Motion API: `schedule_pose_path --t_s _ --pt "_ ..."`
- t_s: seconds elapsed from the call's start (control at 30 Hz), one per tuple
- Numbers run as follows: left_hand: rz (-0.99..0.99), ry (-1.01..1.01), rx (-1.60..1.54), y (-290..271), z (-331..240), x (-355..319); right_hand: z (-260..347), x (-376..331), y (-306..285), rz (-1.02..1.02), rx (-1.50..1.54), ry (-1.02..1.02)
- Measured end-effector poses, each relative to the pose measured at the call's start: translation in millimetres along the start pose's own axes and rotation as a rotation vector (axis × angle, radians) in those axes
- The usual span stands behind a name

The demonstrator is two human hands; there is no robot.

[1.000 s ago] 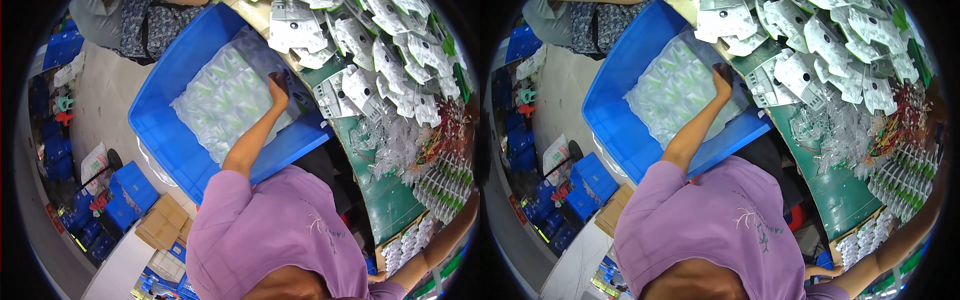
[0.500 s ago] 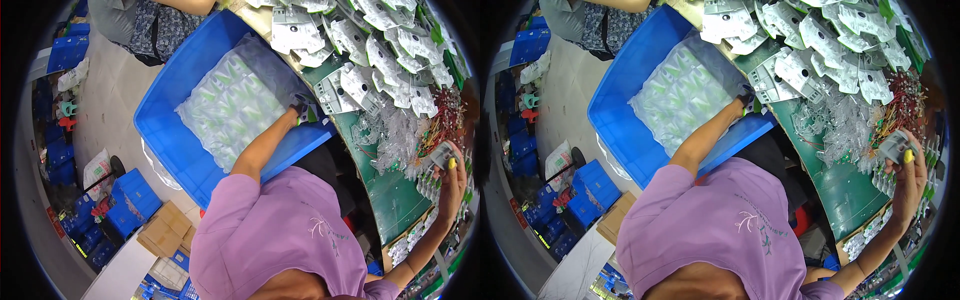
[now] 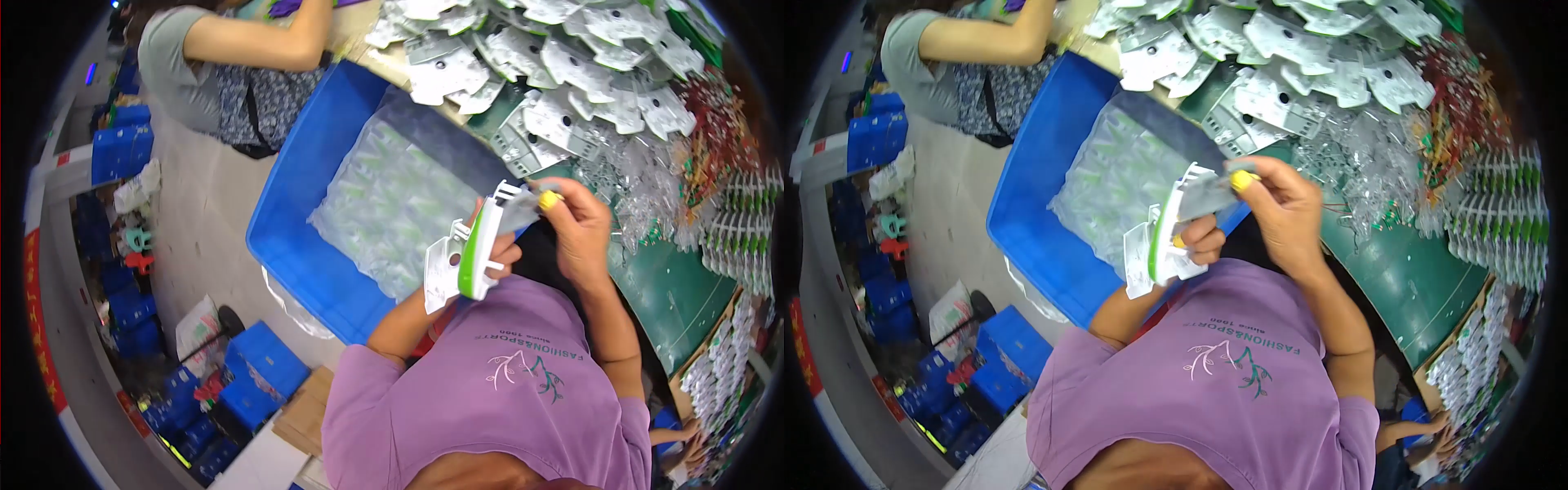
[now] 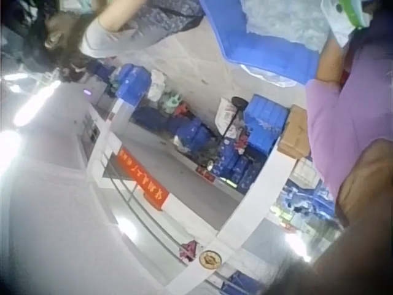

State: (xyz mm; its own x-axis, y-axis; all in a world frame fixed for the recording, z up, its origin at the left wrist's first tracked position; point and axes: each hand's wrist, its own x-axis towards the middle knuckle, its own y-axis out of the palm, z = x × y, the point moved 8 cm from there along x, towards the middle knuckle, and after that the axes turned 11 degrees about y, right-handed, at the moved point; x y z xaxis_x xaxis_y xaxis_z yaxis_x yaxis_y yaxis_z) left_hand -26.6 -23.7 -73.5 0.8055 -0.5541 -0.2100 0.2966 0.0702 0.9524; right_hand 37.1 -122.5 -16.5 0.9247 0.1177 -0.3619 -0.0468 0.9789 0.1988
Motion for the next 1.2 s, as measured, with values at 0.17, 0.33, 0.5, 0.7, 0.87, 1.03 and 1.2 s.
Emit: schedule_pose_path --t_s 0.17,0.33,0.5,0.7,0.87,1.03,1.2 --pt "0.468 -0.153 -0.17 54 41 33 8 3 2 -0.001 0.086 -0.085" --pt "0.263 -0.371 0.246 29 55 31 21 7 5 0.31 -0.155 0.196" --pt "-0.02 -0.151 0.38 5 46 40 97 28 -33 0.075 -0.132 -0.118" --pt "0.103 -0.249 0.201 -11 58 26 317 138 -117 -0.481 -0.833 -0.893" --pt "-0.105 -0.28 0.427 -34 77 22 368 247 -176 -0.777 -1.631 -0.419" --pt "-0.047 -0.235 0.291 8 57 12 376 260 -92 -0.738 -1.71 -0.809" --pt "-0.032 -0.181 0.531 44 11 41 331 341 -17 -0.359 -1.859 -0.974"
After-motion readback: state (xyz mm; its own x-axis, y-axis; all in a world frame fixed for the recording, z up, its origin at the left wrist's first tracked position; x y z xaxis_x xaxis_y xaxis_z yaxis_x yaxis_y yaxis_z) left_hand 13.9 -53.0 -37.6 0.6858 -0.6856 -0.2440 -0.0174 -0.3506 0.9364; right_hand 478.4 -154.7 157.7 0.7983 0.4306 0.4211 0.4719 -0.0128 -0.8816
